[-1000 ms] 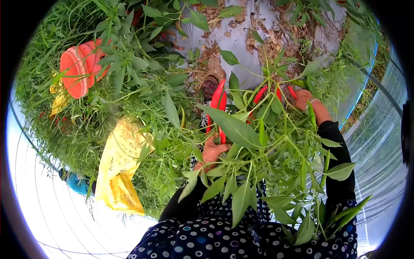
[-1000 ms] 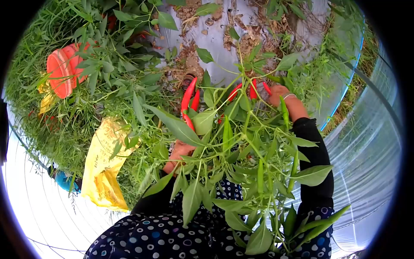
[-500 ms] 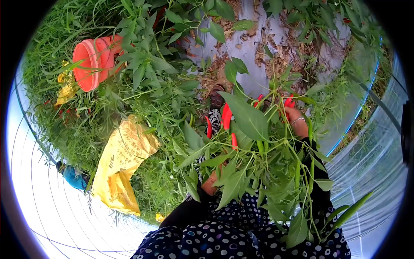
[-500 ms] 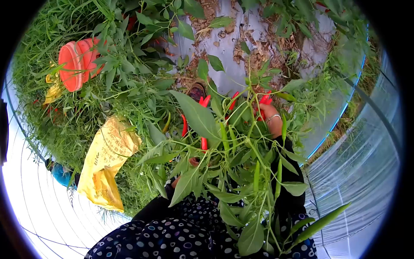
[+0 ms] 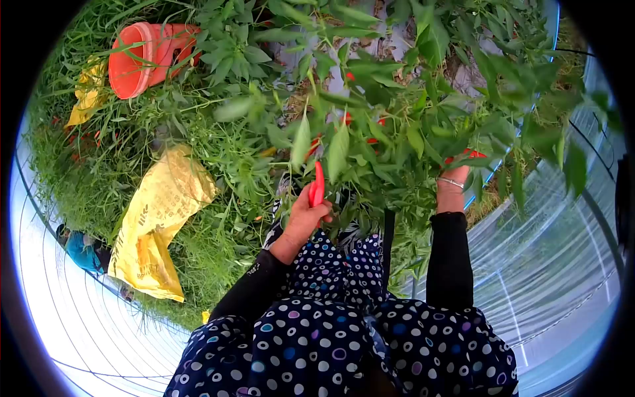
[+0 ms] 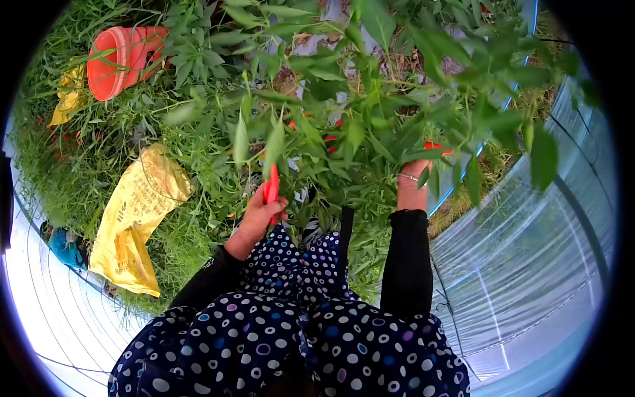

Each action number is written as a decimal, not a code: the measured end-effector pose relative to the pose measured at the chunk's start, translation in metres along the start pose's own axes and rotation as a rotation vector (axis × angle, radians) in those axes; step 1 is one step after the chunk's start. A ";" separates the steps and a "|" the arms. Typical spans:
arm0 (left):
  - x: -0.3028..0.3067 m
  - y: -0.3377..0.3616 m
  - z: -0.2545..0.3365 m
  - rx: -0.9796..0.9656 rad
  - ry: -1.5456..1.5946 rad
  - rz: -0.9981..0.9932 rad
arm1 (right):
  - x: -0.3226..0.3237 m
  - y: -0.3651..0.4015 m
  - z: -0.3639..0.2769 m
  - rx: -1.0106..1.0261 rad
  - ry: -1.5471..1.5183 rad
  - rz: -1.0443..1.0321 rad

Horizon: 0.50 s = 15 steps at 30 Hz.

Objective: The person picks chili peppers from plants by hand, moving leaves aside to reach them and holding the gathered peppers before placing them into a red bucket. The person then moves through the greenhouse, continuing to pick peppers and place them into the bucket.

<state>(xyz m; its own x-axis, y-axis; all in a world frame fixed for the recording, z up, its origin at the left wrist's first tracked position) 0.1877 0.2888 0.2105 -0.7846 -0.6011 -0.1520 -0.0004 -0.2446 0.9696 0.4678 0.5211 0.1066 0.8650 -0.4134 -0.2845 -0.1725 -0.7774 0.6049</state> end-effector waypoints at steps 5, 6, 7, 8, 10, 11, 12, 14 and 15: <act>0.017 0.021 0.000 -0.005 0.236 -0.082 | -0.023 0.029 -0.085 0.022 0.290 -0.096; 0.014 0.033 0.015 -0.034 0.255 -0.124 | -0.032 0.044 -0.099 0.029 0.293 -0.109; 0.010 0.044 0.024 -0.038 0.267 -0.144 | -0.042 0.062 -0.110 0.036 0.296 -0.117; 0.008 0.050 0.028 -0.092 0.307 -0.184 | -0.056 0.083 -0.118 0.042 0.349 -0.197; 0.001 0.061 0.036 -0.157 0.348 -0.234 | -0.084 0.125 -0.120 -0.034 0.452 -0.344; -0.006 0.068 0.040 -0.182 0.289 -0.256 | -0.096 0.146 -0.114 -0.116 0.503 -0.407; -0.012 0.075 0.041 -0.205 0.229 -0.279 | -0.107 0.165 -0.102 -0.208 0.609 -0.485; -0.027 0.086 0.039 -0.204 0.224 -0.387 | -0.131 0.203 -0.074 -0.334 0.820 -0.643; -0.040 0.094 0.041 -0.221 0.231 -0.408 | -0.141 0.220 -0.060 -0.369 0.925 -0.725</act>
Point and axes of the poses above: each hand's wrist, its own y-axis away from the middle knuckle, its own x-axis out of the back of the hand, z = x × y, the point moved 4 cm from there along -y, towards the middle knuckle, and after that the axes turned 4 degrees about x, right-handed, at the moved point
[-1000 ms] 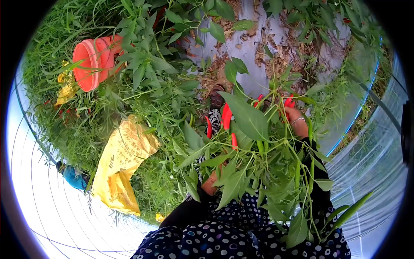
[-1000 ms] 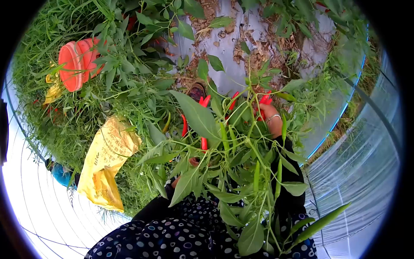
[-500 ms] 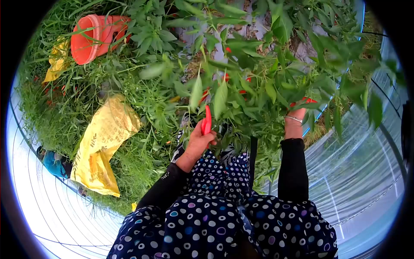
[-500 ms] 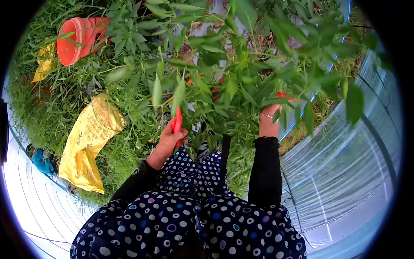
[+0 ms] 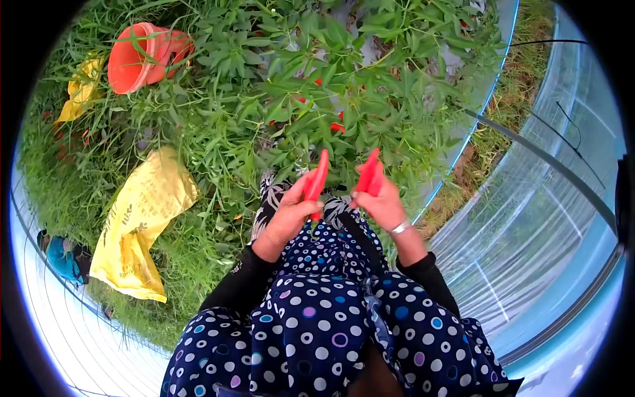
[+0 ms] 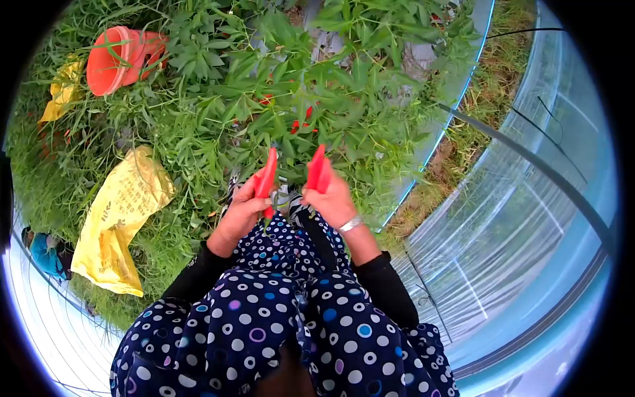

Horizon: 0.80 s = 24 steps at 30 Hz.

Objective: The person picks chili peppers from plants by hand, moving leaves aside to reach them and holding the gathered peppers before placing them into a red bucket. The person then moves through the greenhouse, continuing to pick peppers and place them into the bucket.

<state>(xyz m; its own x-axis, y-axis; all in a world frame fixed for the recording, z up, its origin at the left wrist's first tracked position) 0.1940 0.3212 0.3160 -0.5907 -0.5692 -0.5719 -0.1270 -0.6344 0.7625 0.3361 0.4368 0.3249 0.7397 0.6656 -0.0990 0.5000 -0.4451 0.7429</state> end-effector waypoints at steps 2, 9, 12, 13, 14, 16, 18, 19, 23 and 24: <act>-0.018 0.001 -0.003 -0.038 0.024 0.011 | -0.030 -0.007 0.008 0.085 0.333 -0.072; -0.007 -0.011 -0.014 0.035 0.166 0.120 | -0.063 -0.005 -0.004 0.033 0.762 -0.105; 0.022 -0.020 -0.013 0.091 0.271 0.196 | -0.080 -0.004 -0.020 0.060 0.716 -0.112; 0.029 -0.018 -0.003 0.088 0.290 0.211 | -0.088 -0.007 -0.036 0.021 0.691 -0.165; 0.036 -0.016 0.006 0.093 0.318 0.224 | -0.095 -0.007 -0.051 -0.029 0.672 -0.217; 0.059 -0.010 0.030 0.101 0.358 0.199 | -0.112 -0.010 -0.058 0.145 0.581 -0.191; 0.083 0.003 0.072 0.009 0.464 0.175 | -0.123 -0.017 -0.070 0.311 0.487 -0.149; 0.102 0.008 0.097 -0.076 0.503 0.178 | -0.120 -0.021 -0.074 0.321 0.402 -0.083; 0.198 0.033 0.215 -0.393 0.415 0.240 | -0.097 -0.030 -0.042 0.158 0.110 0.079; 0.222 0.038 0.247 -0.405 0.483 0.179 | -0.087 -0.032 -0.027 0.122 0.082 0.082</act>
Point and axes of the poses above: each hand's wrist, its own y-axis away from the middle knuckle, its own x-axis out of the back of the hand, z = x × y, the point moved 4 cm from there along -y, towards the middle knuckle, and after that the axes turned 4 degrees about x, right-handed, at the moved point
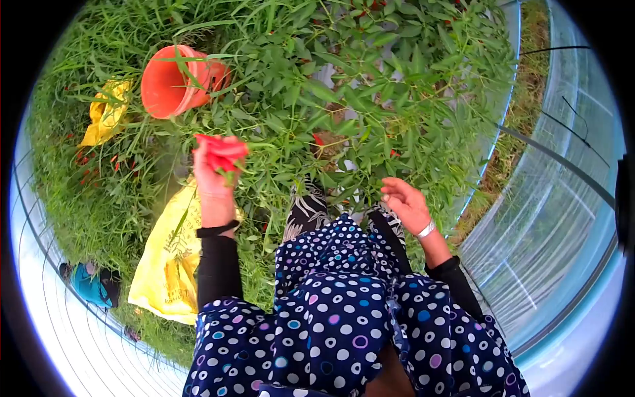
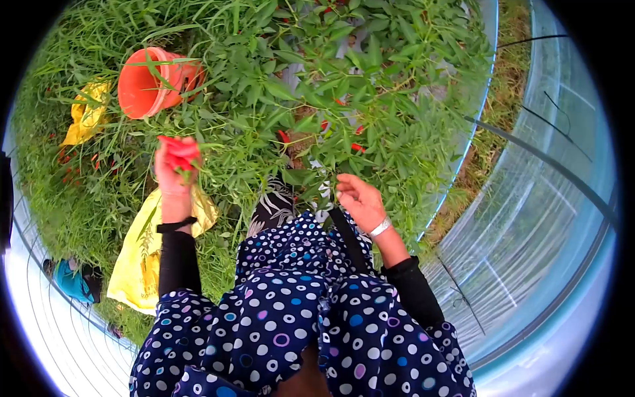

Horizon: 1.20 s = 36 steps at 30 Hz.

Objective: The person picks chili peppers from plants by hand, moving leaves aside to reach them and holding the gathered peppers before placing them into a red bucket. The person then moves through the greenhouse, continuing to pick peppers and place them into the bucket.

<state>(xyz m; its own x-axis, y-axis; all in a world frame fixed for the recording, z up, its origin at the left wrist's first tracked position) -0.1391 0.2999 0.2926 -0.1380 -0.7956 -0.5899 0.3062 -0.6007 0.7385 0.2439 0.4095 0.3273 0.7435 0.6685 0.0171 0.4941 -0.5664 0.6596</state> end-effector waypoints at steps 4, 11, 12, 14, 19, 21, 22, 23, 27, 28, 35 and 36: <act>0.053 -0.059 0.159 -0.234 -0.207 0.256 | 0.033 0.001 0.063 -0.019 -0.151 0.185; 0.066 -0.081 0.186 -0.195 -0.486 0.592 | 0.068 -0.028 0.091 -0.256 -0.061 0.493; 0.057 -0.079 0.160 -0.168 -0.667 0.460 | 0.074 -0.038 0.102 -0.219 -0.023 0.535; 0.020 -0.055 0.077 -0.052 -0.927 0.359 | 0.083 -0.068 0.141 -0.176 0.145 0.538; 0.130 -0.001 -0.097 0.074 -1.386 0.180 | 0.071 -0.116 0.148 -0.181 0.856 0.281; 0.163 0.031 -0.140 0.252 -1.562 0.267 | 0.059 -0.133 0.172 -0.156 1.322 -0.002; 0.164 0.042 -0.153 0.257 -1.534 0.254 | 0.058 -0.144 0.176 -0.165 1.318 -0.010; 0.167 0.050 -0.161 0.248 -1.477 0.258 | 0.056 -0.154 0.186 -0.298 1.284 -0.101; 0.138 0.051 -0.161 0.154 -1.484 0.212 | 0.031 -0.151 0.152 -0.394 1.384 -0.266; 0.122 0.045 -0.157 0.153 -1.490 0.221 | 0.027 -0.149 0.142 -0.320 1.401 -0.183; 0.031 -0.041 -0.145 -0.229 -1.436 0.043 | 0.018 -0.163 0.177 -0.477 1.043 -0.236; 0.027 -0.056 -0.146 -0.313 -1.579 0.008 | 0.021 -0.158 0.185 -0.478 1.044 -0.235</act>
Point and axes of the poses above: each hand's wrist, its own y-axis away from the middle knuckle, its own x-axis out of the back of the hand, z = x × y, the point moved 4 cm from there along -y, towards the middle knuckle, and after that the axes turned 4 degrees about x, right-handed, at the moved point
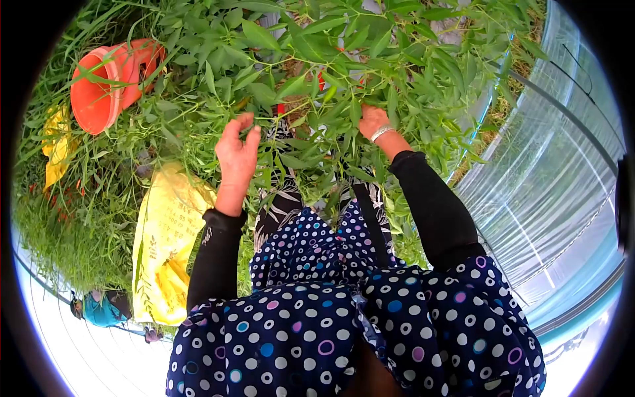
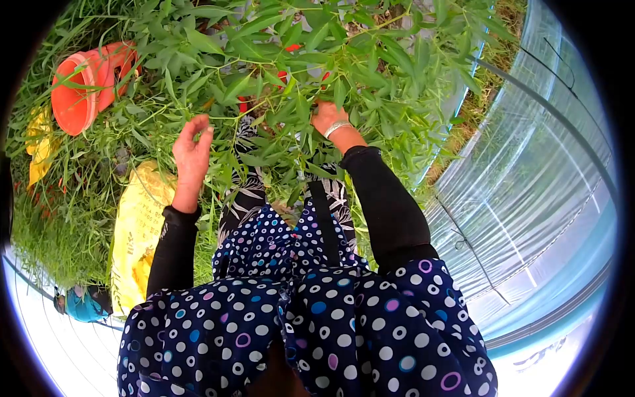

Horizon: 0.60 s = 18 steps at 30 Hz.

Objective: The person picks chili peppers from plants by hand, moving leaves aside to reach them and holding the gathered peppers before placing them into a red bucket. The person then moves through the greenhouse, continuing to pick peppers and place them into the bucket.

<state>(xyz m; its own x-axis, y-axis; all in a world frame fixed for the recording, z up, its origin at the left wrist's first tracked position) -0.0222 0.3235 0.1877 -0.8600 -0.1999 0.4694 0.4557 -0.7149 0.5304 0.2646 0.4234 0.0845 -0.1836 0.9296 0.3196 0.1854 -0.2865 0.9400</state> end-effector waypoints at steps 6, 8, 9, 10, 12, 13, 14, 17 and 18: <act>-0.052 -0.034 -0.055 -0.015 -0.592 -0.354 | -0.026 -0.017 0.044 0.366 -0.241 0.557; -0.058 -0.021 -0.042 0.195 -0.546 -0.570 | 0.001 -0.006 0.041 0.132 -0.760 -0.122; -0.064 -0.014 -0.043 0.189 -0.508 -0.685 | 0.003 0.008 0.021 0.097 -0.175 -0.050; -0.068 -0.004 -0.037 0.185 -0.470 -0.800 | 0.002 0.014 0.012 0.059 0.408 0.023; -0.073 0.010 -0.032 0.262 -0.434 -0.815 | -0.003 0.014 0.019 0.221 0.355 0.170; -0.077 0.016 -0.031 0.243 -0.441 -0.886 | -0.005 0.013 0.025 0.131 0.160 0.093; -0.081 0.021 -0.030 0.221 -0.446 -0.959 | -0.008 0.014 0.031 0.039 -0.034 0.016; -0.095 0.042 -0.044 0.395 -0.214 -0.933 | -0.019 0.018 0.041 0.145 0.177 0.102; -0.101 0.053 -0.042 0.488 -0.060 -0.955 | -0.023 0.021 0.047 0.266 0.275 0.227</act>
<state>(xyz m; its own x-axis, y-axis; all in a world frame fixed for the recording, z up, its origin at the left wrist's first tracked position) 0.0794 0.2783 0.1387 -0.9022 0.3425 -0.2622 -0.3455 -0.2100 0.9146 0.3182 0.4066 0.0916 -0.3528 0.7438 0.5676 0.4857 -0.3729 0.7906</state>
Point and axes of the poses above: each hand's wrist, its own y-axis away from the middle knuckle, its own x-axis out of the back of the hand, z = x × y, the point moved 4 cm from there along -y, towards the middle knuckle, and after that the axes turned 4 degrees about x, right-handed, at the moved point
